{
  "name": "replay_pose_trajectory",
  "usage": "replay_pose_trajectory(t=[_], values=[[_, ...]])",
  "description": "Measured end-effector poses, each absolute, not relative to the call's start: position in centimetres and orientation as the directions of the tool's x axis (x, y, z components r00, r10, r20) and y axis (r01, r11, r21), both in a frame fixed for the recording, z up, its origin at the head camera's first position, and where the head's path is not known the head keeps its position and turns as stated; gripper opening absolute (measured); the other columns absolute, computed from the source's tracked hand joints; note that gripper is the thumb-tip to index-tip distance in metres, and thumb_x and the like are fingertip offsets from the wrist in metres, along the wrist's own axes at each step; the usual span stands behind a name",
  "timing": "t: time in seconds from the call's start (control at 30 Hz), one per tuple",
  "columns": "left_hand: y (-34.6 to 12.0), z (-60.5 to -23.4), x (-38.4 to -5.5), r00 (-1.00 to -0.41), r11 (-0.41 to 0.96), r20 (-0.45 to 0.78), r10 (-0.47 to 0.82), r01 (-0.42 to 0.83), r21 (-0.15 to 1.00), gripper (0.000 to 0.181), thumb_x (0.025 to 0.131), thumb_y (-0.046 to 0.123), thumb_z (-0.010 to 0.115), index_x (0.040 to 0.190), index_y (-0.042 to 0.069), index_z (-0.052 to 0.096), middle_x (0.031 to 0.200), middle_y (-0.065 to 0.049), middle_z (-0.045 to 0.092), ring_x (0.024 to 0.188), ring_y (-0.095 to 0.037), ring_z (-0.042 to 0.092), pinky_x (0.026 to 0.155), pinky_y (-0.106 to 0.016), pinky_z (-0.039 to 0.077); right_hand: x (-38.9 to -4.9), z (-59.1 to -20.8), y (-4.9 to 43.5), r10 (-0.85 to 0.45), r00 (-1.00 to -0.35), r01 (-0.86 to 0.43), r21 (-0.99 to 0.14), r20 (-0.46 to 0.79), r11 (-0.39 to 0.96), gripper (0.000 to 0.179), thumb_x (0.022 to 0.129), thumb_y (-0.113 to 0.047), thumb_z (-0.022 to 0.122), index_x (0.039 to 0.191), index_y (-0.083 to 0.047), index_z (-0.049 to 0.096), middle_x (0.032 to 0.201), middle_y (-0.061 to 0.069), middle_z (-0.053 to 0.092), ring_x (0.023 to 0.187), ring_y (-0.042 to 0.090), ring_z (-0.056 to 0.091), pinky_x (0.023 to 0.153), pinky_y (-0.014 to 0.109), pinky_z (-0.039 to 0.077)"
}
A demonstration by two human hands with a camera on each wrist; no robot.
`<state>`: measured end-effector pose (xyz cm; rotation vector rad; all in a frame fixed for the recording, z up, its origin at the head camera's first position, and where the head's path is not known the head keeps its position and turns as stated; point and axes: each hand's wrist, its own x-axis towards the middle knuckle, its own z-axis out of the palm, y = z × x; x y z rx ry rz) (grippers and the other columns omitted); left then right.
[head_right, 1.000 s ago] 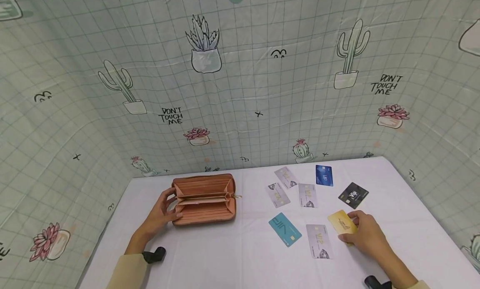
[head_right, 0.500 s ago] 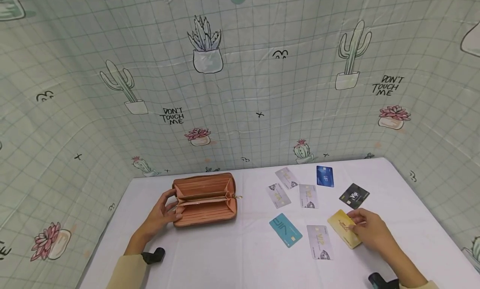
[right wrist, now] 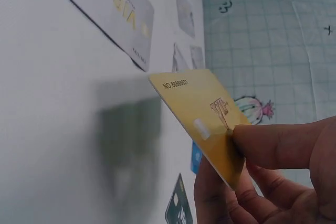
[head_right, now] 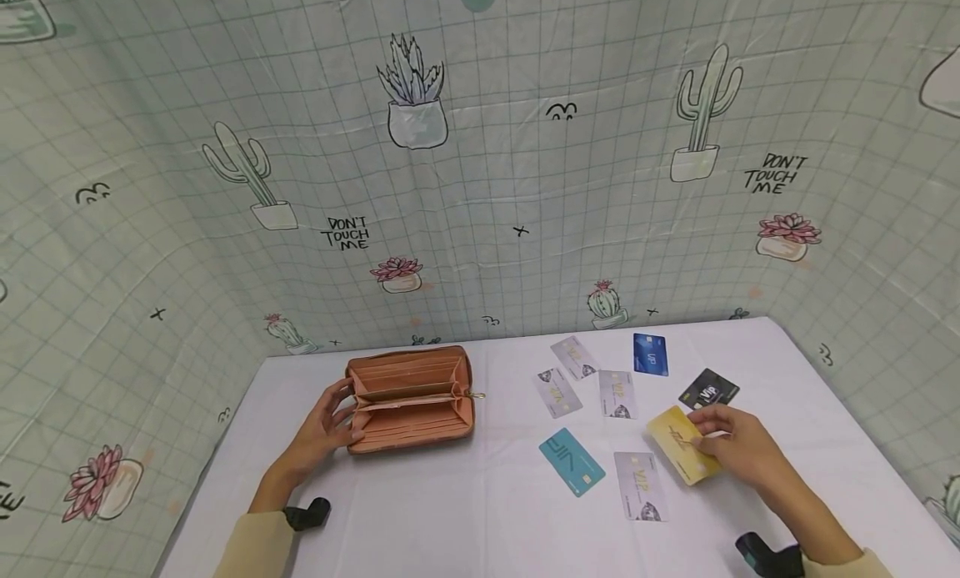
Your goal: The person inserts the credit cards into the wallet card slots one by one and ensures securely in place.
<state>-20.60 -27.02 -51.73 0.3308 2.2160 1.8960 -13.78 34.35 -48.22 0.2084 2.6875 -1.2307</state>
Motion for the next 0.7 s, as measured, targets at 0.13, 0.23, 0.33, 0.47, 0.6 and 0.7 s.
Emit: replay_pose_trajectory(t=[0.13, 0.23, 0.33, 0.47, 0.6, 0.7], values=[[-27.0, -51.7, -20.5, -0.957, 0.150, -0.017, 0.288, 0.028, 0.988, 0.098, 0.090, -0.007, 0.078, 0.168, 0.009, 0.021, 0.171, -0.026, 0.021, 0.152, -0.046, 0.032, 0.102, -0.019, 0.048, -14.0, -47.8, 33.8, 0.042, -0.975, 0.194, -0.744, -0.218, 0.639, 0.038, 0.096, -0.003, 0.068, 0.128, 0.017, 0.059, 0.105, 0.012, 0.070, 0.090, 0.006, 0.056, 0.069, 0.022, 0.049], [-27.0, -51.7, -20.5, -0.957, 0.147, -0.016, 0.289, 0.028, 0.989, 0.099, 0.090, -0.008, 0.078, 0.168, 0.011, 0.021, 0.171, -0.025, 0.022, 0.151, -0.039, 0.036, 0.102, -0.020, 0.050, -14.2, -47.5, 33.2, 0.029, -0.974, 0.193, -0.760, -0.224, 0.620, 0.039, 0.097, -0.004, 0.068, 0.128, 0.017, 0.058, 0.106, 0.012, 0.070, 0.090, 0.007, 0.057, 0.069, 0.024, 0.051], [-27.0, -51.7, -20.5, -0.959, 0.146, -0.014, 0.284, 0.029, 0.989, 0.099, 0.089, -0.008, 0.078, 0.169, 0.011, 0.022, 0.171, -0.023, 0.023, 0.148, -0.031, 0.039, 0.104, -0.018, 0.047, -14.5, -47.1, 32.6, 0.019, -0.974, 0.192, -0.771, -0.228, 0.607, 0.039, 0.097, -0.004, 0.067, 0.129, 0.017, 0.058, 0.107, 0.013, 0.070, 0.090, 0.010, 0.059, 0.068, 0.025, 0.052], [-27.0, -51.7, -20.5, -0.960, 0.154, -0.017, 0.278, 0.027, 0.988, 0.099, 0.090, -0.007, 0.078, 0.169, 0.012, 0.021, 0.171, -0.023, 0.023, 0.148, -0.027, 0.039, 0.106, -0.015, 0.042, -14.9, -46.6, 31.7, 0.003, -0.973, 0.188, -0.779, -0.233, 0.598, 0.038, 0.099, -0.005, 0.066, 0.130, 0.015, 0.058, 0.109, 0.015, 0.071, 0.093, 0.015, 0.060, 0.068, 0.027, 0.053], [-26.9, -51.8, -20.5, -0.963, 0.167, -0.026, 0.268, 0.020, 0.986, 0.099, 0.090, -0.006, 0.077, 0.169, 0.012, 0.020, 0.171, -0.021, 0.025, 0.148, -0.024, 0.038, 0.106, -0.013, 0.041, -15.3, -46.2, 31.0, -0.015, -0.972, 0.182, -0.790, -0.235, 0.586, 0.038, 0.099, -0.005, 0.066, 0.131, 0.014, 0.058, 0.111, 0.016, 0.071, 0.094, 0.017, 0.062, 0.069, 0.027, 0.055], [-26.9, -51.8, -20.5, -0.963, 0.158, -0.020, 0.270, 0.023, 0.987, 0.099, 0.090, -0.007, 0.077, 0.169, 0.011, 0.020, 0.171, -0.021, 0.025, 0.145, -0.018, 0.040, 0.106, -0.013, 0.040, -15.5, -45.9, 30.4, -0.028, -0.973, 0.173, -0.800, -0.231, 0.574, 0.038, 0.099, -0.004, 0.066, 0.131, 0.014, 0.058, 0.112, 0.017, 0.070, 0.096, 0.019, 0.063, 0.071, 0.027, 0.057]])
